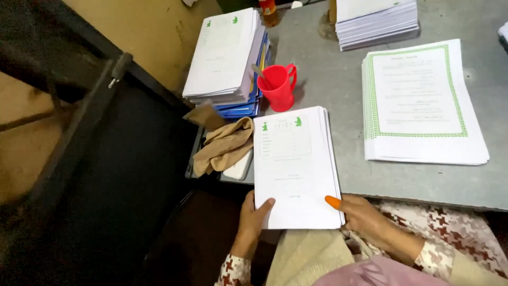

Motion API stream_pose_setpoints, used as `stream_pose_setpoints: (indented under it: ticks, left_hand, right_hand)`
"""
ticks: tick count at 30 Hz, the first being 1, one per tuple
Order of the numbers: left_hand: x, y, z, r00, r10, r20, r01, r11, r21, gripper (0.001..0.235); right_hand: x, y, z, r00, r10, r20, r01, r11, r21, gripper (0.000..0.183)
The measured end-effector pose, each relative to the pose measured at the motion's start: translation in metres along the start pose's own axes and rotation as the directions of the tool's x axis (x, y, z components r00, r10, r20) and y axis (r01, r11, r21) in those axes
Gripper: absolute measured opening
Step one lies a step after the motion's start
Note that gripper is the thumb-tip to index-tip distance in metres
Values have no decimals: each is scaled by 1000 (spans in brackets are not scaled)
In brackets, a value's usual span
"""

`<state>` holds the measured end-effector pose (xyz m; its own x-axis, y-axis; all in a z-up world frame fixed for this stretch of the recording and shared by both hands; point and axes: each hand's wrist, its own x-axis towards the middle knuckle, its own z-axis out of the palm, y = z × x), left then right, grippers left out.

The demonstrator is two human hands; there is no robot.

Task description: Sorting and inspecting stacks of printed documents on a table in a print shop.

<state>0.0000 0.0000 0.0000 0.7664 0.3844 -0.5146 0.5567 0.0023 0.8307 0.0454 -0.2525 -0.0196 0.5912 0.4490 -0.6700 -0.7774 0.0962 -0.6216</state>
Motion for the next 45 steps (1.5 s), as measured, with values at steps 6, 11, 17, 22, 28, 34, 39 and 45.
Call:
stream_pose_setpoints:
  ticks: [6,11,17,22,28,34,39,45]
  left_hand:
    - [-38,-11,9,999,38,17,-35,990,-135,46]
    - [-63,2,12,998,-64,-19,64,998,22,61]
    - [-26,-15,22,978,153,142,-78,900,-428,44]
    - [-26,81,92,948,114,297,-17,950,-311,32]
    - [77,92,200,864,236,444,-306,947,93,72]
    - [65,129,240,920,150,363,-235,951,203,17]
    - [61,139,245,962,-2,274,-79,955,285,49]
    - [75,120,264,968,78,238,-156,931,329,48]
  right_hand:
    - [-35,-31,21,994,66,-85,-62,997,44,57]
    - [-16,11,-7,978,-203,-49,204,979,13,68]
    - [-37,6,-44,929,-349,-122,360,929,81,67]
    - [-123,-57,-42,859,-338,-385,284,940,-191,76]
    - [-116,-77,-139,653,-543,-529,573,810,-124,66]
    - [-105,-116,-155,732,-434,-525,403,897,-179,67]
    - [-100,-119,-152,787,-330,-521,298,943,-148,58]
    - [-93,-114,-162,788,-348,-507,333,935,-124,70]
